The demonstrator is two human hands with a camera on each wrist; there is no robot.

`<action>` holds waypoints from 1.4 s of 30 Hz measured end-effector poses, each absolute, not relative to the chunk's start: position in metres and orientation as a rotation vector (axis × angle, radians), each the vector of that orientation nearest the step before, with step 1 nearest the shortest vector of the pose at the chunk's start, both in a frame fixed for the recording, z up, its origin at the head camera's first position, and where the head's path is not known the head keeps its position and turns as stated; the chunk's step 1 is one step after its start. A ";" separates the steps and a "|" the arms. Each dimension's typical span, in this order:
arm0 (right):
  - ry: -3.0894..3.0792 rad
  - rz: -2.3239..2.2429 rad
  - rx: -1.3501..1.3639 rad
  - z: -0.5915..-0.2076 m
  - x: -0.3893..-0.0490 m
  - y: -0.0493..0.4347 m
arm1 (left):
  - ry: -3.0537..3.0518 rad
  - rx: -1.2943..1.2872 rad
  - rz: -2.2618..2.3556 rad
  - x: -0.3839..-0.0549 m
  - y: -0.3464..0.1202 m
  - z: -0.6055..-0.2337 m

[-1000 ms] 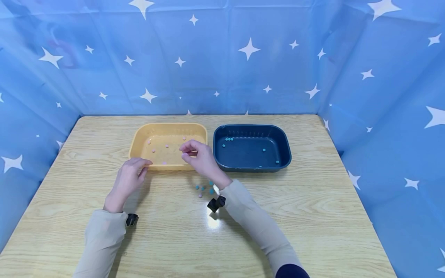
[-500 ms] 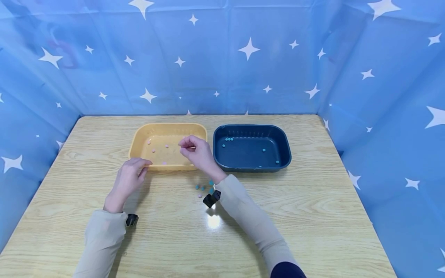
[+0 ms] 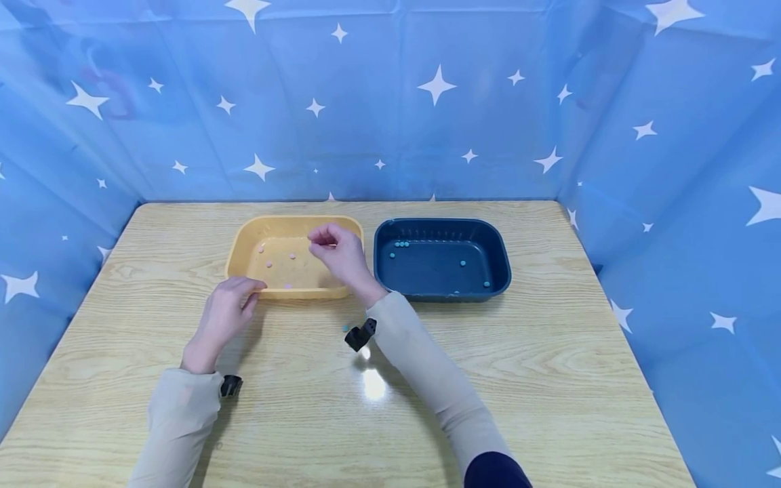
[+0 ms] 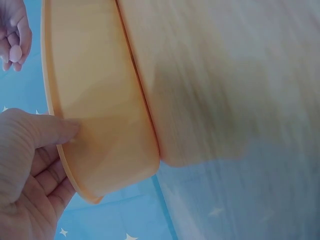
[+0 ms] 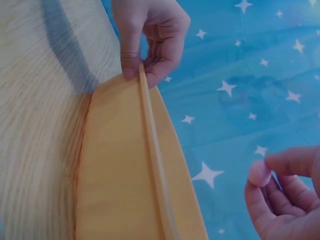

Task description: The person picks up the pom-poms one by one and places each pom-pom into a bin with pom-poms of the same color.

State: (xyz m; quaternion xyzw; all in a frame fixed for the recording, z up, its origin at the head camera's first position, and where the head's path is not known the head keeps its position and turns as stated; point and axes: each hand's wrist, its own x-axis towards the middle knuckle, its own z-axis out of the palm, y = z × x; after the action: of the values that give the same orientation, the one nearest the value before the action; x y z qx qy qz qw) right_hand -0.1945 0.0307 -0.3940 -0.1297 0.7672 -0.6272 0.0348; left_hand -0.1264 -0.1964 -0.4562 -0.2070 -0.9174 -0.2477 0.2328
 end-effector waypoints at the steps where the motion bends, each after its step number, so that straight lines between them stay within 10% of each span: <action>1: 2.349 -1.934 -0.377 -0.393 -0.196 0.029 | -2.520 -0.569 -0.679 -0.126 -0.197 -0.456; 42: 2.392 -1.914 -0.092 -0.383 -0.239 0.021 | -2.535 -0.593 -0.660 -0.127 -0.197 -0.452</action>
State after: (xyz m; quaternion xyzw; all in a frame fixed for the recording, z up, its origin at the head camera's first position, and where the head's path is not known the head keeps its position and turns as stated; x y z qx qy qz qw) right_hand -0.2393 0.0213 -0.3829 -0.0301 0.7798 -0.6241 0.0384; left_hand -0.1268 -0.1969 -0.4520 -0.2151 -0.9194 -0.2395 0.2258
